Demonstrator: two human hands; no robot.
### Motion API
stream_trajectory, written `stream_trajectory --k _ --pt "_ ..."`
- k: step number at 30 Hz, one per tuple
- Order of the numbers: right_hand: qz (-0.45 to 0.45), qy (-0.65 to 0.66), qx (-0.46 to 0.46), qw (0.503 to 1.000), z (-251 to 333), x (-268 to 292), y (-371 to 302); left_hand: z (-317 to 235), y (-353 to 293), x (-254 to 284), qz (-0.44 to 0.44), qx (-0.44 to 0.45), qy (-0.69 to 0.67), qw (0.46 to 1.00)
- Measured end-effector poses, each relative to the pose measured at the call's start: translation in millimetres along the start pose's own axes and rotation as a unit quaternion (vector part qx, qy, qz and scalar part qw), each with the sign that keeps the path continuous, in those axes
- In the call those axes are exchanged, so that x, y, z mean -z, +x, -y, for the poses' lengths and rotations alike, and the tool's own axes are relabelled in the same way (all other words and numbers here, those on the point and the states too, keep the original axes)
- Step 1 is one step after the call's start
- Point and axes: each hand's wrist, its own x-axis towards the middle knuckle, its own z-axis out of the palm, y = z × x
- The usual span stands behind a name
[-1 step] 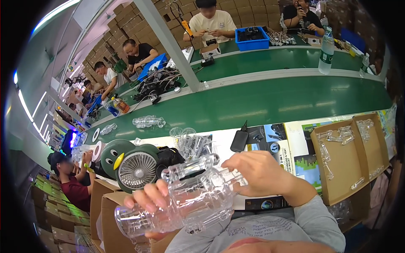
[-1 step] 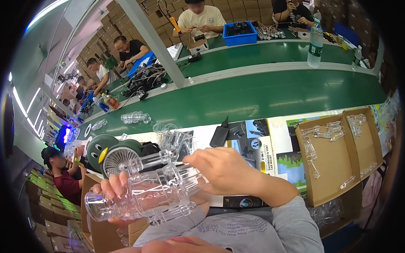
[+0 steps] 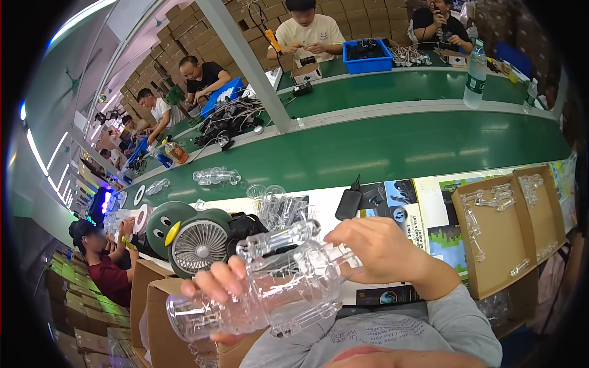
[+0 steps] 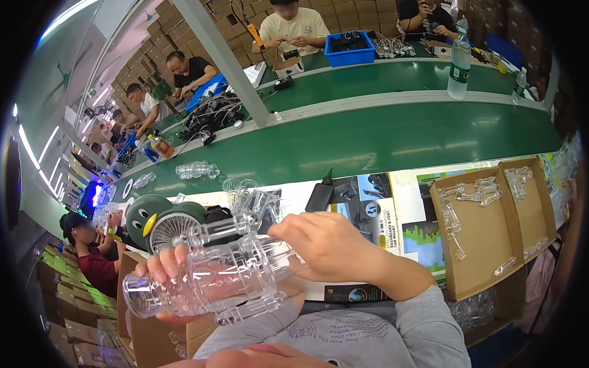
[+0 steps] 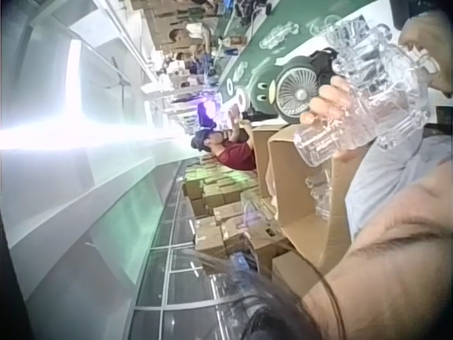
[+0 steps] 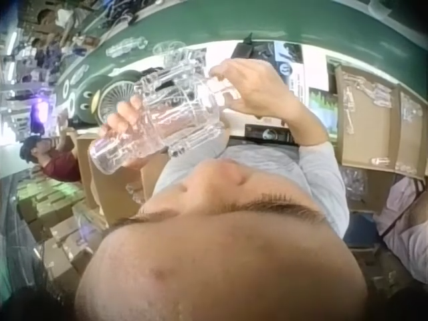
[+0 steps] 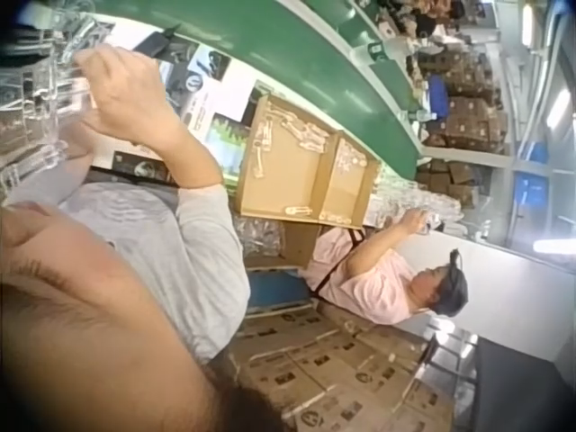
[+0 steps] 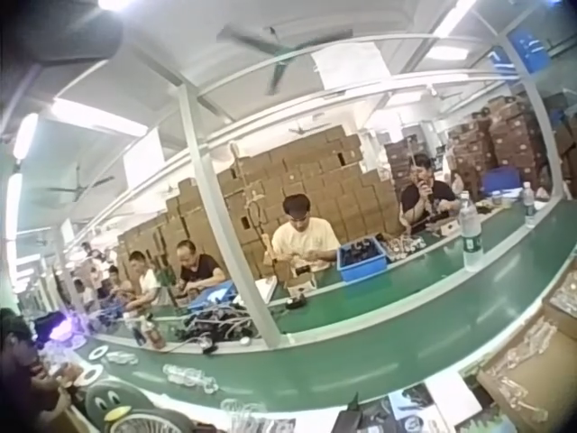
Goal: Assembling clear plastic components and applying liquid from a squeeze bottle on a factory production line.
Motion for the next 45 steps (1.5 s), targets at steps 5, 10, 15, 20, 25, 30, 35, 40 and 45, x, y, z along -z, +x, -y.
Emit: stream_trajectory --k 5,10,15,20,25,30,35,40,45 --pt "0.006 -0.054 -0.008 0.998 5.2 0.8 5.7 8.5 -1.4 1.2 -0.063 0.001 0.049 0.997" --pt "-0.003 -0.047 -0.037 0.998 3.5 -6.5 5.4 7.6 -1.8 -0.3 -0.08 -0.003 0.064 0.995" --pt "-0.002 -0.022 -0.021 1.0 2.6 -17.8 3.5 -1.9 -0.3 -3.3 -0.071 0.011 0.064 0.995" --pt "-0.004 -0.011 0.002 1.0 6.6 -17.7 1.4 -27.9 -1.8 2.1 0.067 0.078 0.051 0.993" --pt "0.012 0.011 -0.005 1.0 5.7 -17.1 1.2 -23.9 -3.2 -2.6 0.06 0.064 0.054 0.995" --pt "-0.019 -0.009 -0.004 1.0 12.1 -14.9 3.0 -18.2 -9.3 -21.2 -0.054 -0.015 0.095 0.994" --pt "-0.049 -0.022 -0.011 0.998 11.4 -14.8 0.1 -19.2 -9.2 -14.1 0.002 0.023 0.063 0.998" --pt "-0.074 -0.044 -0.001 0.996 12.1 -15.6 -0.4 -14.1 -9.8 -23.5 -0.076 -0.02 0.117 0.99" --pt "-0.059 -0.052 -0.016 0.997 11.4 -10.2 -0.9 -13.7 -8.7 -17.1 -0.043 0.02 0.083 0.995"
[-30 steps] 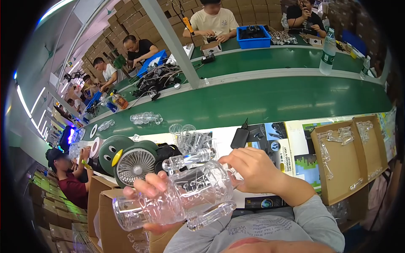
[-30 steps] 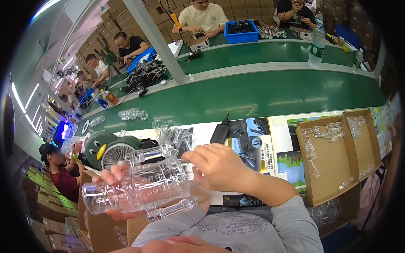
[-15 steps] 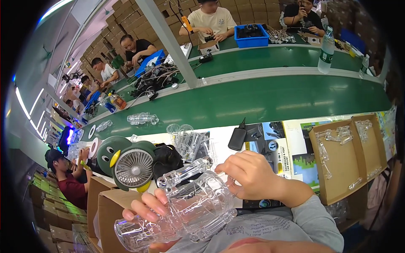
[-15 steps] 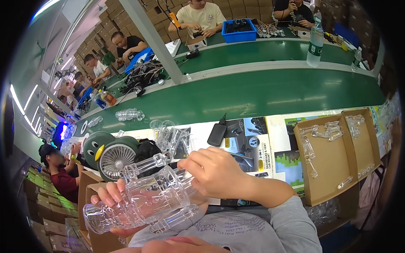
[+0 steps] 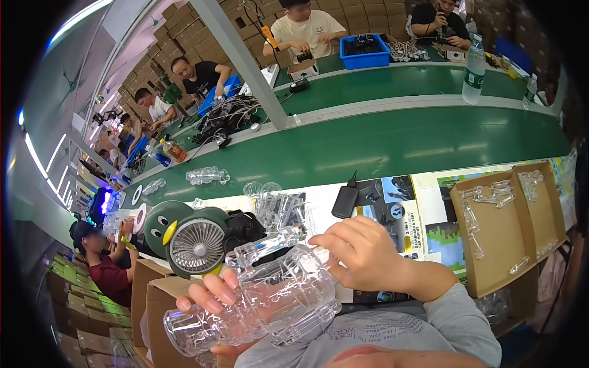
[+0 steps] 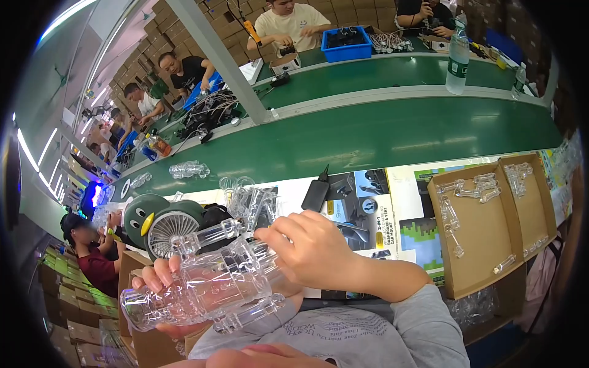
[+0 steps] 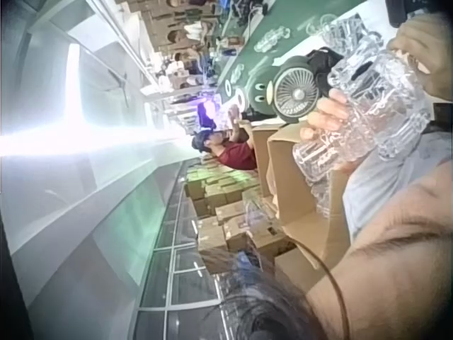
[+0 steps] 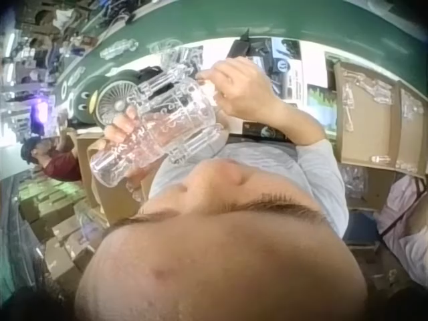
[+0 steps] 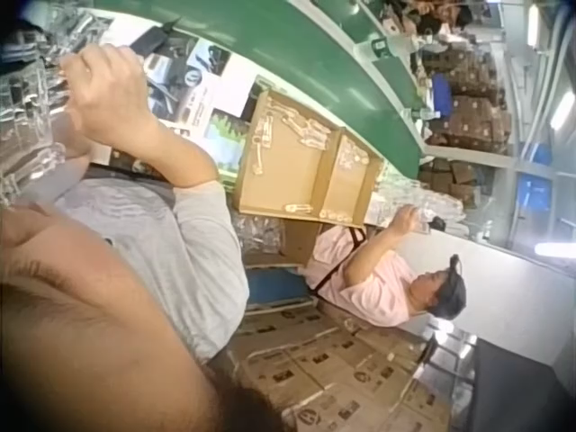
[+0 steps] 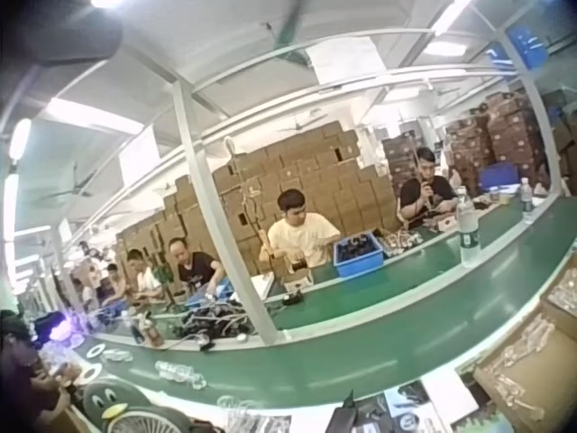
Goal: Assembling clear plastic components and applying liquid from a squeeze bottle on a factory production line.
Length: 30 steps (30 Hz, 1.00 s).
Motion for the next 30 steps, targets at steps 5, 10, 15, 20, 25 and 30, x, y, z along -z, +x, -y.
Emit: stream_trajectory --k 5,10,15,20,25,30 --pt "0.037 -0.021 -0.016 0.999 -10.0 4.1 2.6 24.4 16.3 8.8 0.053 0.06 -0.064 0.995" --pt "0.049 -0.003 -0.135 0.99 -29.8 13.4 8.2 92.3 22.7 19.5 0.002 0.145 -0.129 0.981" --pt "-0.019 -0.106 -0.182 0.977 -50.4 38.6 15.1 140.8 29.8 20.6 0.008 0.309 -0.02 0.951" --pt "-0.087 -0.263 -0.201 0.94 -70.4 46.8 15.0 167.8 18.0 16.8 0.087 0.404 0.014 0.911" --pt "-0.059 -0.29 -0.205 0.933 -78.1 43.3 15.4 191.5 17.1 14.9 0.08 0.441 -0.042 0.893" --pt "-0.1 -0.221 -0.195 0.95 -62.5 46.6 17.9 244.4 0.8 54.0 -0.075 0.436 -0.044 0.896"
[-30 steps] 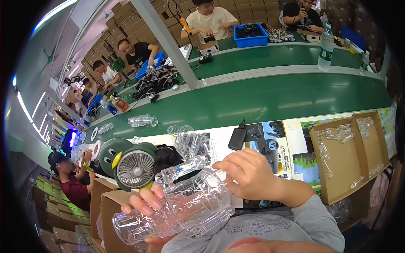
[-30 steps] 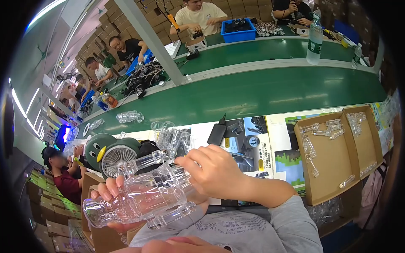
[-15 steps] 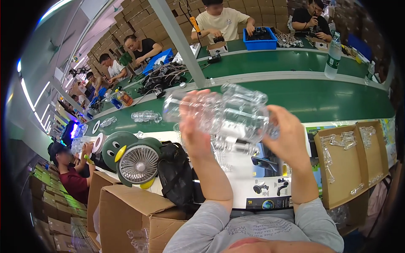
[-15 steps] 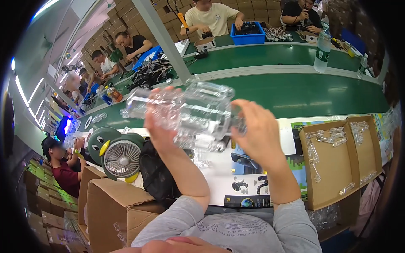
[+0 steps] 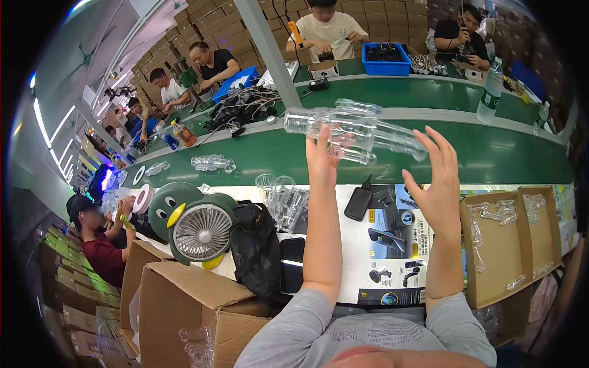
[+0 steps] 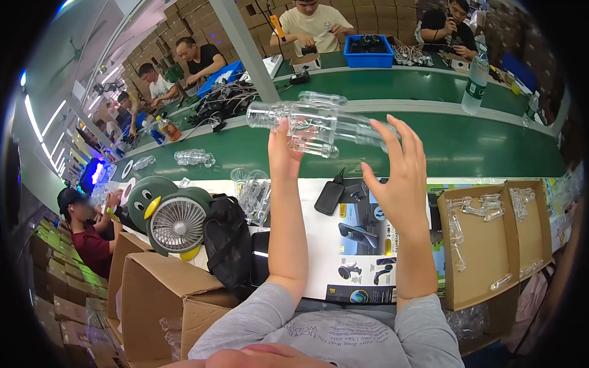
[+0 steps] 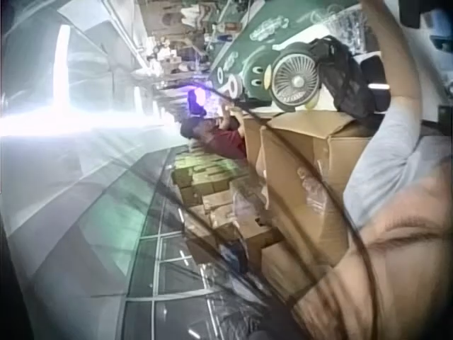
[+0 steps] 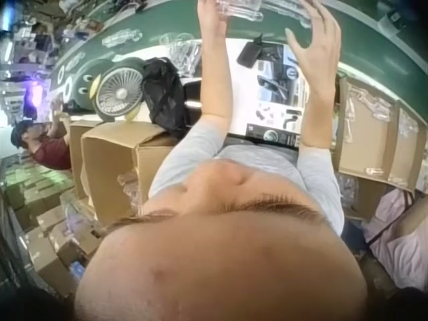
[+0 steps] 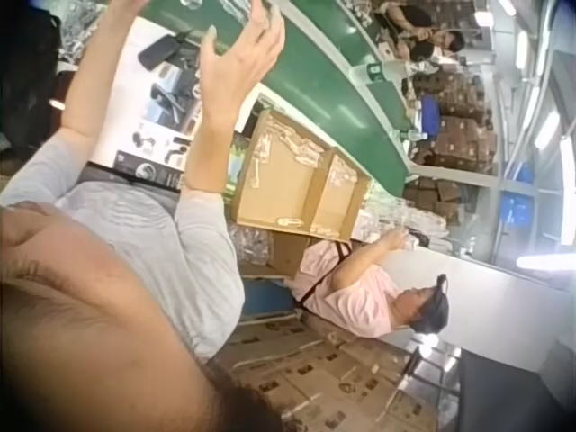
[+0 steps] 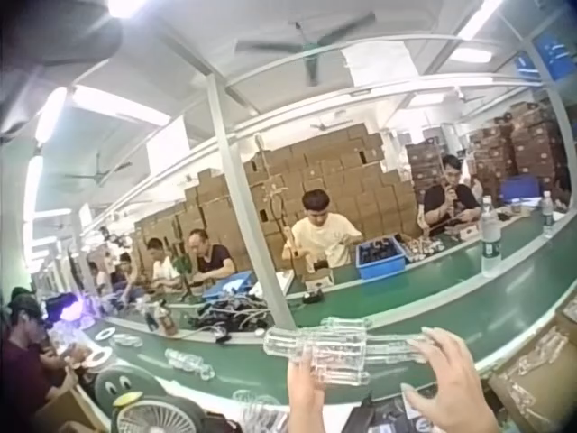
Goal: Assembling clear plastic components and applying liquid from a squeeze bottle on a factory production line.
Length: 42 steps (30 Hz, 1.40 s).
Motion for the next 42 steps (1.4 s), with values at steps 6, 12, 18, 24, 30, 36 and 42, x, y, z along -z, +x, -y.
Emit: stream_trajectory --k 6,12,18,24,30,36,42 --pt "0.015 0.089 0.014 0.996 11.5 9.8 -3.1 25.8 17.0 48.5 -0.155 0.076 -0.126 0.977" --pt "0.032 0.098 0.016 0.995 8.3 9.3 -1.9 15.7 13.8 45.4 -0.207 0.006 -0.01 0.978" --pt "0.078 0.023 -0.022 0.996 -11.2 -16.5 -0.2 -11.6 -2.8 10.1 -0.057 -0.018 0.051 0.997" --pt "0.111 -0.042 -0.047 0.992 -29.2 -32.4 1.3 -23.4 -20.4 -23.0 -0.011 -0.046 0.096 0.994" --pt "0.094 0.039 -0.101 0.99 -64.0 -40.2 3.2 -28.0 -17.0 -12.8 -0.042 -0.083 0.093 0.991" --pt "0.131 0.481 -0.226 0.837 -85.3 -49.4 7.2 -36.7 -14.5 1.4 -0.031 -0.061 -0.006 0.998" --pt "0.111 0.669 -0.25 0.691 -60.6 -42.5 8.9 -36.7 -17.0 -3.2 -0.007 -0.038 -0.004 0.999"
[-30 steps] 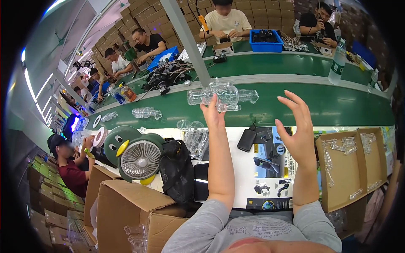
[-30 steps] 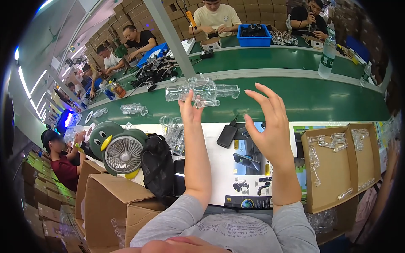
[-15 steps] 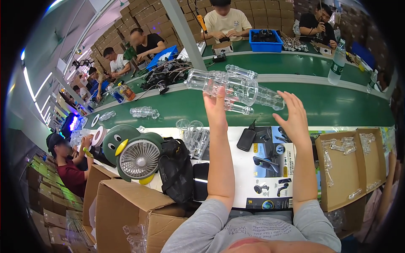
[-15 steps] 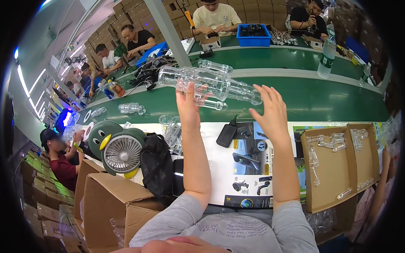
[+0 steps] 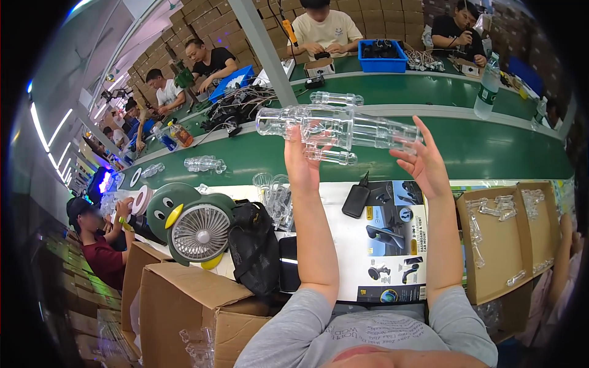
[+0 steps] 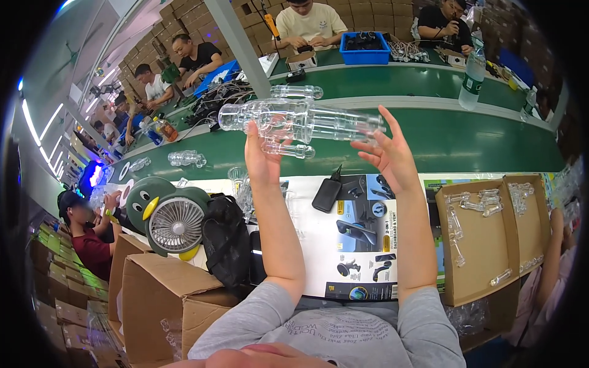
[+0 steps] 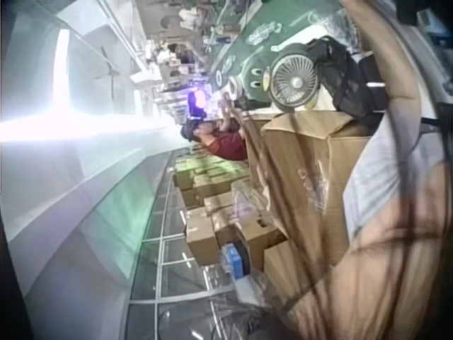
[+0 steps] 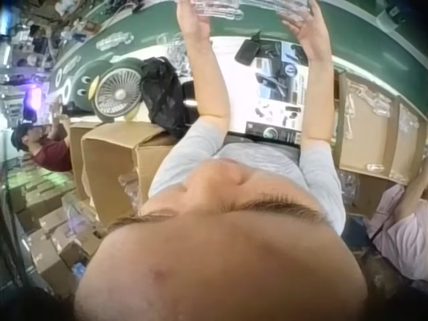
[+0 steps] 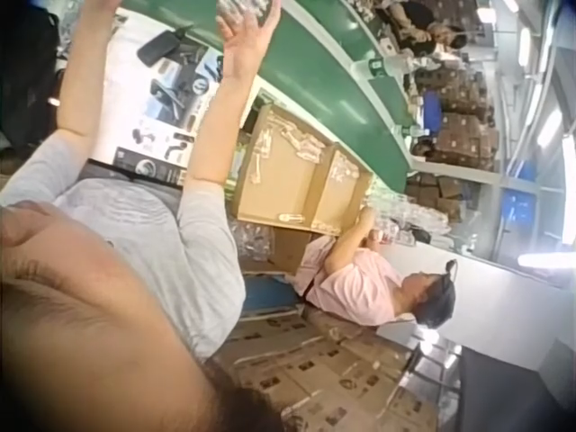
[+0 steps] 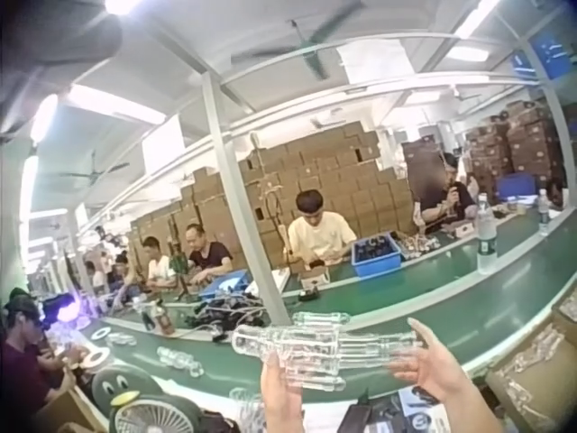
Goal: Assembling clear plastic components and applying liquid from a squeeze bottle on a factory production line.
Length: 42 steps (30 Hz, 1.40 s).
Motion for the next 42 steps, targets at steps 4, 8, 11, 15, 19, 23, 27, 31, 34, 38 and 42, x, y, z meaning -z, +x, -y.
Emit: stream_trajectory --k 4,8,11,15,19,23,27,31,34,38,42 --pt "-0.062 0.069 0.002 0.996 -12.6 8.7 7.5 8.1 3.0 0.2 0.013 0.016 0.038 0.999" --pt "-0.125 0.112 0.001 0.986 -26.0 20.3 13.9 21.2 1.3 -10.5 -0.018 0.033 0.025 0.999" --pt "-0.169 0.108 0.008 0.98 -32.6 29.2 19.2 20.6 -0.2 -7.0 -0.02 0.032 0.038 0.999" --pt "-0.197 0.059 0.023 0.978 -39.6 50.7 24.1 10.2 -1.3 -10.4 -0.074 -0.049 0.125 0.988" --pt "-0.228 -0.001 0.022 0.973 -54.5 69.9 28.4 1.4 -5.4 -12.9 -0.068 -0.098 0.109 0.987" --pt "-0.248 0.0 0.008 0.969 -72.6 85.2 30.8 -1.1 -7.4 -14.6 -0.043 -0.107 0.113 0.987" --pt "-0.263 -0.01 -0.01 0.965 -83.9 97.3 32.2 -2.2 -8.7 -16.8 -0.039 -0.122 0.124 0.984" --pt "-0.261 -0.008 -0.029 0.965 -87.4 104.7 32.3 -3.6 -8.6 -16.5 -0.04 -0.124 0.121 0.984" --pt "-0.27 -0.021 -0.028 0.962 -91.4 105.4 31.9 -4.9 -8.7 -16.0 -0.037 -0.12 0.117 0.985" --pt "-0.312 -0.069 -0.046 0.947 -98.1 109.9 32.7 -6.2 -9.9 -17.3 -0.034 -0.118 0.115 0.986" --pt "-0.338 -0.16 -0.086 0.924 -104.8 123.3 34.0 -6.3 -10.9 -18.7 -0.031 -0.115 0.116 0.986"
